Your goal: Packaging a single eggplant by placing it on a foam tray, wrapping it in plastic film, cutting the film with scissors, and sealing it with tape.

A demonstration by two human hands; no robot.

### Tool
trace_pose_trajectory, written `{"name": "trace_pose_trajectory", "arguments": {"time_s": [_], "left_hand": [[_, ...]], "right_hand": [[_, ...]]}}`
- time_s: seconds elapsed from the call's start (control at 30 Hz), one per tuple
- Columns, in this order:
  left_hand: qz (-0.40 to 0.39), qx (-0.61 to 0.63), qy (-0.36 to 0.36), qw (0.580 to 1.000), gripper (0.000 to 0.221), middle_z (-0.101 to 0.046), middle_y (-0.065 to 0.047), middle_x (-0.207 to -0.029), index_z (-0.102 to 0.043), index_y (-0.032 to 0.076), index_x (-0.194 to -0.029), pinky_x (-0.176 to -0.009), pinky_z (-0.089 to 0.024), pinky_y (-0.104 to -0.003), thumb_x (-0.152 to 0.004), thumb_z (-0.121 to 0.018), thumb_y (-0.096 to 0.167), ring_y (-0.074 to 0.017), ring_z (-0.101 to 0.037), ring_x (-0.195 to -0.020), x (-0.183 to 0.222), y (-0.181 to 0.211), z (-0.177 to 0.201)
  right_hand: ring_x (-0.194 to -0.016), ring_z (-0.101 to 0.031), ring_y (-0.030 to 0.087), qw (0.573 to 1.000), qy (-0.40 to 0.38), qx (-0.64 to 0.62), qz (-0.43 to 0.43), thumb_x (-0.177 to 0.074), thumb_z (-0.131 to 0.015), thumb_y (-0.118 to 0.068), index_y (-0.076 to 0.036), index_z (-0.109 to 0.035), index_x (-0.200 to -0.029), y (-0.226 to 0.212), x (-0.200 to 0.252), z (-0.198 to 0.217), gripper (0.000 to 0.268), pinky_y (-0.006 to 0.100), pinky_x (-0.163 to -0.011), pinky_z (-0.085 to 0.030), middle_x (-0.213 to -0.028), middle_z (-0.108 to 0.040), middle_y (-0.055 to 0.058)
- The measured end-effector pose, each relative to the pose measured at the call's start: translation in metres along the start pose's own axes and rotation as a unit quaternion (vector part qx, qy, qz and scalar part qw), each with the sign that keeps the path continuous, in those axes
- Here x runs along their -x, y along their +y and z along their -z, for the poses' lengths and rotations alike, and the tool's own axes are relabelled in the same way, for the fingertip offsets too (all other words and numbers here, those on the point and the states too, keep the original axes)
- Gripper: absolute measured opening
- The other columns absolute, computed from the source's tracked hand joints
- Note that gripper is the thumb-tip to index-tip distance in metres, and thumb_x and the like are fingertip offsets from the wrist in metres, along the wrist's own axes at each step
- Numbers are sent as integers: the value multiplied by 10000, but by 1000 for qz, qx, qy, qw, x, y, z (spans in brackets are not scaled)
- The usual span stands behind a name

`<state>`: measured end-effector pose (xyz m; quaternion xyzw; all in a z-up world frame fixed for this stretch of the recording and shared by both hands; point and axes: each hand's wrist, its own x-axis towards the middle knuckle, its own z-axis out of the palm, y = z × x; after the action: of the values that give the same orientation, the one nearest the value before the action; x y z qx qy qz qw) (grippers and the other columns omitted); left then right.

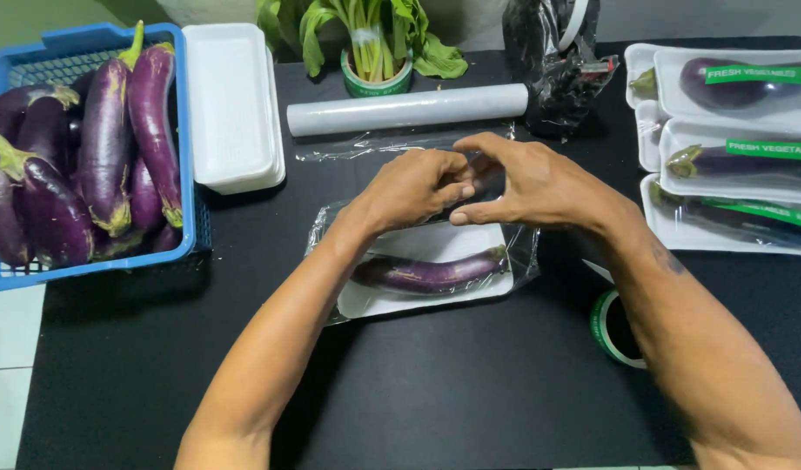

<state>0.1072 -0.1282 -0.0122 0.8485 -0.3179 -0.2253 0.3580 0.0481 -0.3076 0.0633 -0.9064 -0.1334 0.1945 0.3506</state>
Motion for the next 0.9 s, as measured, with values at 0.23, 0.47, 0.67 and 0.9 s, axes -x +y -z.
{"name": "trace_pose_trajectory", "arguments": {"time_s": [0.23, 0.47, 0.67, 0.9], "left_hand": [[66, -27, -19, 997, 289, -763, -99, -833, -720, 139, -1022, -761, -552, -488, -916, -686, 406, -347, -751, -854, 53, -2, 35], [152, -32, -26, 987, 332, -740, -117, -789, -752, 92, -995, -768, -547, -476, -855, -772, 392, -347, -730, -825, 87, -43, 43], [153, 2, 9, 988, 258, -682, -81, -674, -740, 82, -867, -692, -531, -402, -900, -751, 337, -289, -695, -711, 85, -71, 34], [146, -7, 20, 989, 209, -711, -96, -672, -734, 80, -878, -674, -531, -392, -943, -705, 276, -300, -705, -696, 84, -71, 33]], "right_hand": [[-650, -609, 232, 993, -99, -32, -62, -833, -843, -205, -34, -801, -965, 36, -38, -17, 219, 375, -655, -506, -645, -672, 81], [-704, -632, 243, 994, -93, -42, -46, -867, -827, -215, -45, -824, -856, 37, -42, -24, 171, 398, -694, -541, -734, -702, 122], [-896, -739, 328, 994, -85, -56, -33, -875, -812, -263, -58, -826, -868, 34, -41, -26, 206, 478, -838, -571, -1010, -801, 150], [-823, -739, 293, 993, -73, -83, -44, -932, -759, -254, -21, -784, -893, 45, -40, -27, 238, 459, -816, -568, -838, -812, 141]]}}
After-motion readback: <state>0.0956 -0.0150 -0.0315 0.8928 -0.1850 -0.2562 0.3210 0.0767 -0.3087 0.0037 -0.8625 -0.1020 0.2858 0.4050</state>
